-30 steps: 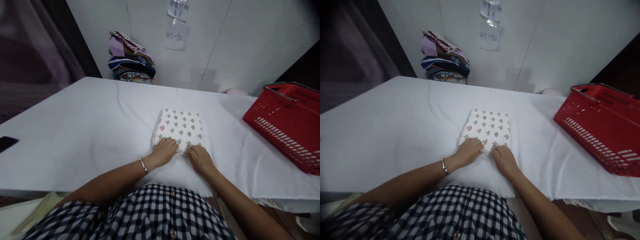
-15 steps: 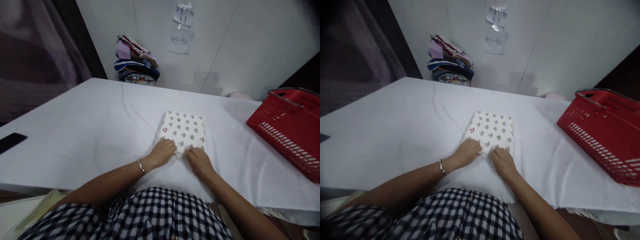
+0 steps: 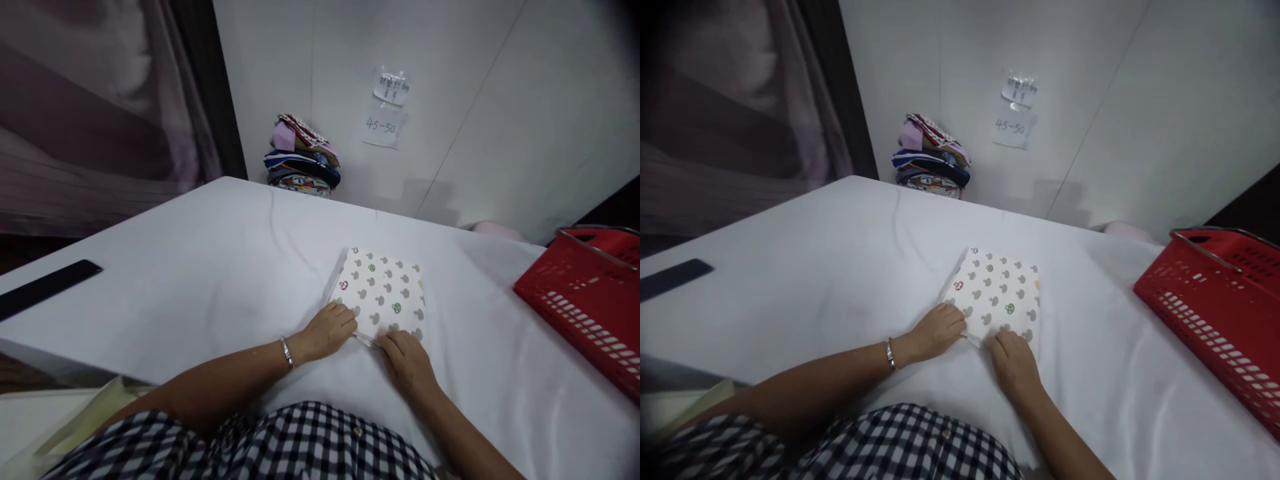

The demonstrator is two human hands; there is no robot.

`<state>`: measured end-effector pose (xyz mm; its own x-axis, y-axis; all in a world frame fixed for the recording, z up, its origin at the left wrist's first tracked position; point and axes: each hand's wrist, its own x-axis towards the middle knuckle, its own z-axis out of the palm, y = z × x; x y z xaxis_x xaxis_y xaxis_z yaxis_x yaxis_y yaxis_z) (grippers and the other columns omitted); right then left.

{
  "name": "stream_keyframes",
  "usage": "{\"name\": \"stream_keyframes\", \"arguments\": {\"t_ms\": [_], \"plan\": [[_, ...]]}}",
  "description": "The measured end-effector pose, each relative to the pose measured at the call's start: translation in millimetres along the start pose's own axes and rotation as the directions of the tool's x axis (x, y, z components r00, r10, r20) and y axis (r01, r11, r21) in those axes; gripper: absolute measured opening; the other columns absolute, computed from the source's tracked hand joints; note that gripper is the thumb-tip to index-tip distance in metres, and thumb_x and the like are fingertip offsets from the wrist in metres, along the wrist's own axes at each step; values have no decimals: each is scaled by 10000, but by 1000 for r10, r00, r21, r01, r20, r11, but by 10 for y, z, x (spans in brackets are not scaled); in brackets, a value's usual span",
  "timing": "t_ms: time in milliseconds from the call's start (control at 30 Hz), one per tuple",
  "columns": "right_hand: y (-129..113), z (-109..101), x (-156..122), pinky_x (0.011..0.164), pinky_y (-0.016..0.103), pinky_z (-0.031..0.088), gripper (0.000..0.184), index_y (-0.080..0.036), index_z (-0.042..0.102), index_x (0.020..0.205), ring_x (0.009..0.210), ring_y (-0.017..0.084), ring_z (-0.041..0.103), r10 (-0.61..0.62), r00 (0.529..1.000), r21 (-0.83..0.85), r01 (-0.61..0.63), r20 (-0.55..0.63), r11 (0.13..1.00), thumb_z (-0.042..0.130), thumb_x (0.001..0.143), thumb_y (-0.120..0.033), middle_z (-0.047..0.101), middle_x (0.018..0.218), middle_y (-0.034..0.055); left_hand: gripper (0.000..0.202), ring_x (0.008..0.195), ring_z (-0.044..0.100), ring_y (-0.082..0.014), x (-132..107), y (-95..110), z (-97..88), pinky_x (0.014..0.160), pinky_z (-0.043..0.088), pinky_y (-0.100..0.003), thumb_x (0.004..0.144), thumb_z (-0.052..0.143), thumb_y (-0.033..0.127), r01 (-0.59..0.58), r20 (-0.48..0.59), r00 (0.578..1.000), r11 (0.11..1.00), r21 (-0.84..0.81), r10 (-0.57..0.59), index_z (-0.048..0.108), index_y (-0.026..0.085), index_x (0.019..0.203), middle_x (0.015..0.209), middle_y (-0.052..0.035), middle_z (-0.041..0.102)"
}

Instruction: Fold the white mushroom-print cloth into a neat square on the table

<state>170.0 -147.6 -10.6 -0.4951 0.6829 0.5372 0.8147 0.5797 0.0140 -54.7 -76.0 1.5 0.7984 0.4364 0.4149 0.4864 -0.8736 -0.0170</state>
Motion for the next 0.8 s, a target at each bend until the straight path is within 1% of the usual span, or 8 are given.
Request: {"name": "stream_keyframes", "arguments": {"t_ms": [100, 233, 333, 467, 567, 633, 700, 800], "plan": [[9, 11, -32, 658, 302, 377, 226, -161, 565, 1014, 753, 177, 467, -6, 1000, 12, 7, -22, 1000, 435, 857, -64, 569, 868, 70, 151, 790, 455, -171, -40, -22, -23, 698, 332, -311, 903, 464, 215, 14, 0, 1000, 999, -31, -14, 527, 170, 773, 803, -35, 546], [-21, -40, 34, 665, 311, 381, 216, -164, 565, 1048, 802, 195, 495, 8, 1000, 41, -9, 17, 999, 446, 872, -125, 576, 898, 80, 159, 813, 468, -169, -135, -103, -85, 711, 340, -302, 897, 493, 308, 101, 1, 995, 992, -72, -101, 539, 177, 821, 854, -36, 554], [-75, -12, 117, 659, 321, 378, 231, -161, 560, 1079, 805, 207, 502, 0, 1000, -6, 0, 24, 1000, 443, 880, -152, 588, 908, 90, 121, 803, 470, -166, -184, -138, -93, 706, 345, -302, 892, 482, 239, 129, 19, 992, 991, -40, -128, 533, 176, 802, 850, -33, 553], [-95, 123, 124, 649, 319, 367, 240, -163, 567, 1045, 769, 199, 502, -36, 999, -37, 36, 6, 999, 414, 869, -104, 599, 882, 88, 152, 793, 472, -169, -215, -123, -81, 698, 360, -305, 894, 434, 173, 129, 41, 991, 991, -27, -127, 531, 174, 777, 827, -37, 554], [-63, 171, 85, 641, 313, 368, 244, -171, 568, 1035, 754, 194, 506, -58, 998, -22, 59, 16, 998, 427, 854, -87, 600, 873, 81, 150, 816, 486, -166, -227, -125, -119, 729, 389, -299, 895, 471, 270, 136, 41, 991, 977, -165, -131, 547, 177, 804, 855, -41, 564], [-44, 138, 74, 646, 314, 382, 258, -170, 559, 1062, 766, 198, 516, -43, 999, 4, 43, 25, 999, 444, 847, -85, 600, 884, 82, 173, 844, 500, -164, -222, -159, -163, 752, 408, -290, 878, 505, 335, 204, 14, 978, 933, -298, -209, 554, 180, 817, 865, -38, 571], [-37, 64, 64, 666, 325, 407, 281, -177, 541, 1109, 794, 205, 531, -10, 999, 47, 8, 38, 999, 458, 850, -106, 599, 921, 88, 177, 855, 517, -160, -203, -221, -201, 745, 422, -280, 867, 514, 351, 366, -1, 916, 837, -407, -401, 559, 184, 836, 890, -34, 576], [-43, -50, 5, 737, 384, 437, 352, -209, 512, 1197, 907, 251, 545, 29, 997, 42, -32, 73, 999, 485, 849, -168, 594, 1051, 106, 233, 771, 547, -148, -162, -333, -217, 670, 435, -264, 825, 549, 395, 643, 138, 711, 558, -525, -689, 565, 184, 923, 917, -29, 590]]}}
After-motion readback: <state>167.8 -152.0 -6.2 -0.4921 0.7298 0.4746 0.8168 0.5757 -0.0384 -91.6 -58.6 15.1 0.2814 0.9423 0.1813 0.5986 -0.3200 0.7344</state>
